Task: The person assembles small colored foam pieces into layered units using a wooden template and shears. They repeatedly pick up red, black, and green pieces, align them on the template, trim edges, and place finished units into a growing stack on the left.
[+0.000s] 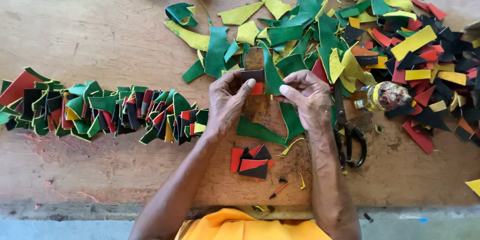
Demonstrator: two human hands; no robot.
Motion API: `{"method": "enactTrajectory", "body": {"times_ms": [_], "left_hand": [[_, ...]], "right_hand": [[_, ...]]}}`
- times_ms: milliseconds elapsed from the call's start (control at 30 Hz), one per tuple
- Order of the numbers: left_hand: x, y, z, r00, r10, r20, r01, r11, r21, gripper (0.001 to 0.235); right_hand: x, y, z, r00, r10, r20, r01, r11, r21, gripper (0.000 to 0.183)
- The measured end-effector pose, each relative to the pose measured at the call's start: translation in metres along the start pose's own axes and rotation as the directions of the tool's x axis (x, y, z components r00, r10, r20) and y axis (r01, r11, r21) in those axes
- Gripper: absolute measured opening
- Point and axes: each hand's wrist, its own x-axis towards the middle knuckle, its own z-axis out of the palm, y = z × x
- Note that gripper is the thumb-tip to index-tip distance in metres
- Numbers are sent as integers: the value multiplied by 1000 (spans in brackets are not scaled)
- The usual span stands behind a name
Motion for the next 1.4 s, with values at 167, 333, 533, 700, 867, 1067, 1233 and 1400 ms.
{"method": "enactTrajectory", "body": {"times_ms": [167, 333, 533, 700, 867, 1067, 1233, 1400], "left_hand": [[0, 3, 1, 1000, -5, -13, 5, 1000, 21, 29], [1, 3, 0, 1000, 14, -22, -13, 999, 33, 28], [1, 0, 0, 1000, 17, -20, -17, 1000, 26, 30], [-1, 1, 1, 1000, -21, 8, 21, 1000, 23, 29], [2, -1, -1, 998, -39, 47, 38, 999, 13, 32], [5, -7, -2, 997, -70, 36, 69, 997, 20, 37], [3, -3, -2, 997, -72, 43, 70, 996, 47, 35], [2, 2, 0, 997, -57, 53, 54, 997, 54, 32]], "right_hand": [[0, 6, 6, 996, -71, -62, 67, 996, -62, 12], [-3, 7, 7, 995, -75, -66, 63, 984, -169, 12], [-5, 4, 8, 993, -113, -40, 94, 940, -329, 13], [-8, 0, 11, 995, -101, -19, 89, 942, -325, 12], [-8, -5, 14, 995, -101, -12, 93, 954, -285, 13], [-10, -3, 16, 998, -66, -23, 54, 941, -334, 20], [-8, -3, 15, 997, -19, -76, -10, 935, -355, 20], [-7, -1, 13, 999, 32, -43, -39, 984, -175, 18]]}}
